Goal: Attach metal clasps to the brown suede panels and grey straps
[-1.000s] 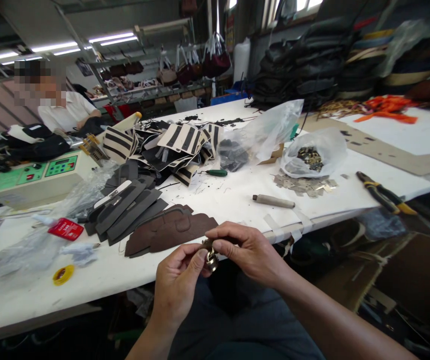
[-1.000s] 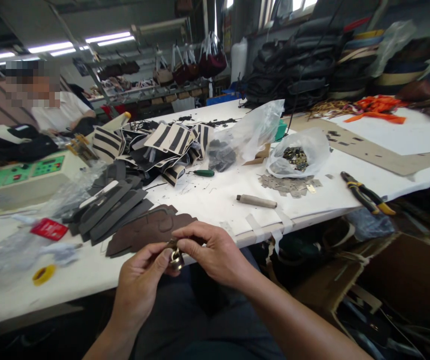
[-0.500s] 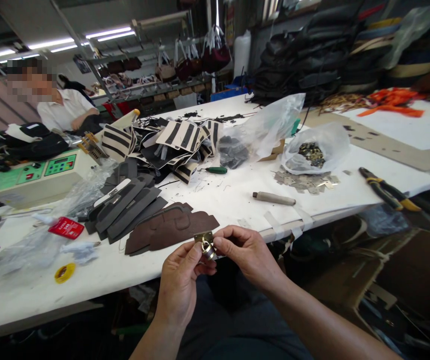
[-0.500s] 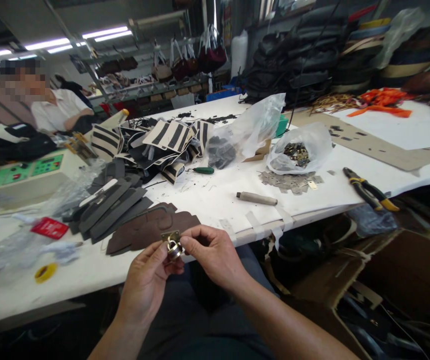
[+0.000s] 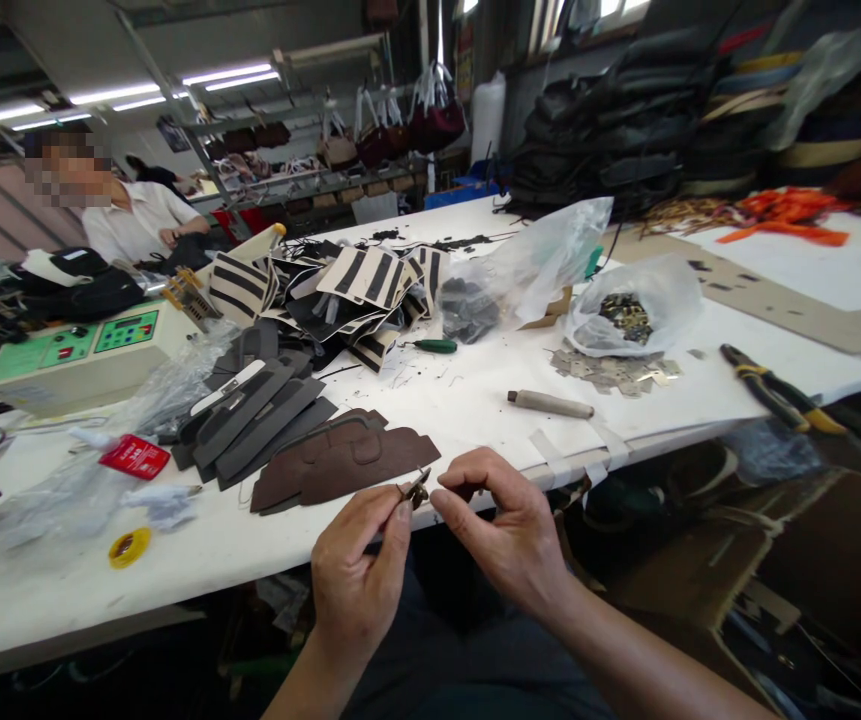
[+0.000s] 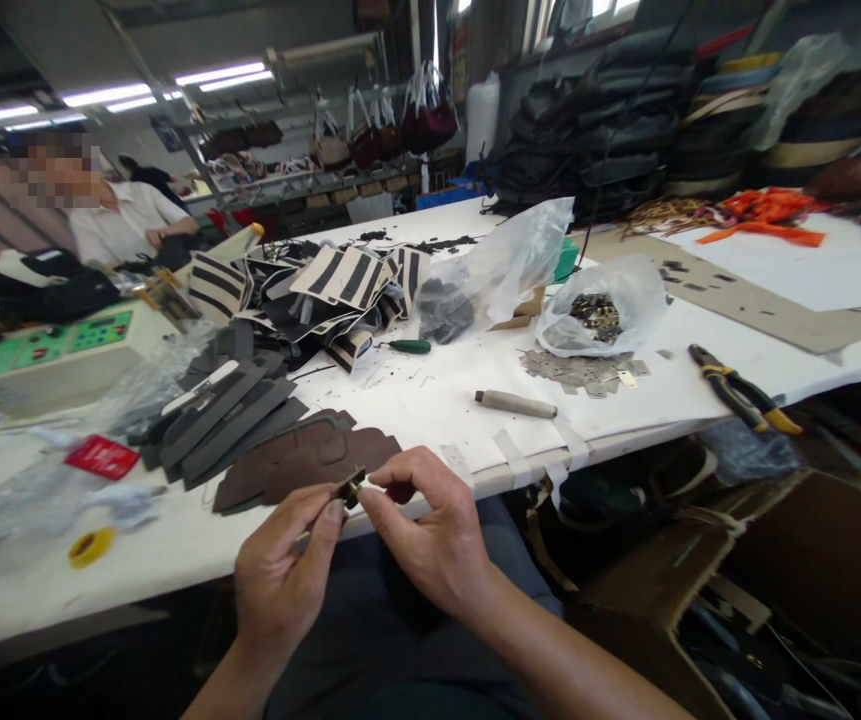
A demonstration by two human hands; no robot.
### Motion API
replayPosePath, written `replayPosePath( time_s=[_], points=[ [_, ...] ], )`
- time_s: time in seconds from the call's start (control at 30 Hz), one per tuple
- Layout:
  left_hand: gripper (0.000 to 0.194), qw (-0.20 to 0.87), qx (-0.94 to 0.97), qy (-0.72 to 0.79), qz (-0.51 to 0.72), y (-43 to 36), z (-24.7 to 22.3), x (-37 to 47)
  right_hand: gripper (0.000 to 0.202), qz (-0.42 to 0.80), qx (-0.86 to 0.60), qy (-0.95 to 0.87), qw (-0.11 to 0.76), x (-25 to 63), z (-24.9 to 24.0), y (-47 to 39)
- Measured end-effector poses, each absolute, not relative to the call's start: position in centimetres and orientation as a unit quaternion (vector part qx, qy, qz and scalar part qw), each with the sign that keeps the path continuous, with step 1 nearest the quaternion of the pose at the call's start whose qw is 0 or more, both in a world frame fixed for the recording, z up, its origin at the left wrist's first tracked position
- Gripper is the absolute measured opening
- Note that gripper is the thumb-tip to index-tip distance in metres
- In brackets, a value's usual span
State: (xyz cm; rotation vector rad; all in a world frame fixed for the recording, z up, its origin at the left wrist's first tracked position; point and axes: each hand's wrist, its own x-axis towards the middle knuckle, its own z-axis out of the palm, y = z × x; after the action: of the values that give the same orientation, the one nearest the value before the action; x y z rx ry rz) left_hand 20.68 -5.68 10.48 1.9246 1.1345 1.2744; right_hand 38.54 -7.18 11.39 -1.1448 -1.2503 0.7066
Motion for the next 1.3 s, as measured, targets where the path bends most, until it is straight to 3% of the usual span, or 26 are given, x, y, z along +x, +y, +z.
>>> replayPosePath(
  time_s=[0.13, 0.37, 0.5, 0.67, 0.87, 0.97, 1.13, 1.3],
  points=[
    [0.032, 0.172, 0.781, 0.358, 0.482, -5.2, 10.1, 20.3, 0.004, 0.281, -0.486, -0.581, 0.59, 38.2, 11.6, -6.9],
    [0.029, 0.234, 0.759, 0.365, 0.485, -4.6, 8.9, 20.2, 0.007, 0.315, -0.473, -0.567, 0.596, 37.4, 10.5, -5.9],
    [0.028, 0.206, 0.778, 0.385, 0.451, -2.6, 8.0, 18.6, 0.007, 0.329, -0.482, -0.571, 0.578, 37.3, 9.3, -4.8],
    [0.04, 0.049, 0.799, 0.51, 0.314, 3.9, 5.0, 14.1, 0.01, 0.336, -0.52, -0.58, 0.529, 37.1, 7.6, -2.4],
    [0.059, 0.023, 0.837, 0.54, 0.088, 8.9, 3.9, 12.4, 0.015, 0.366, -0.536, -0.589, 0.482, 35.9, 4.6, 1.1],
    [0.051, 0.079, 0.826, 0.552, 0.082, 9.5, 4.7, 12.7, 0.013, 0.369, -0.553, -0.58, 0.47, 35.5, 3.1, 2.3],
    [0.018, 0.245, 0.803, 0.531, 0.114, 9.6, 6.3, 12.6, 0.012, 0.377, -0.545, -0.584, 0.469, 35.0, 2.8, 2.7],
    [0.026, 0.443, 0.749, 0.468, 0.153, 8.2, 8.8, 12.9, 0.012, 0.377, -0.495, -0.608, 0.494, 34.9, 3.9, 2.2]
  ],
)
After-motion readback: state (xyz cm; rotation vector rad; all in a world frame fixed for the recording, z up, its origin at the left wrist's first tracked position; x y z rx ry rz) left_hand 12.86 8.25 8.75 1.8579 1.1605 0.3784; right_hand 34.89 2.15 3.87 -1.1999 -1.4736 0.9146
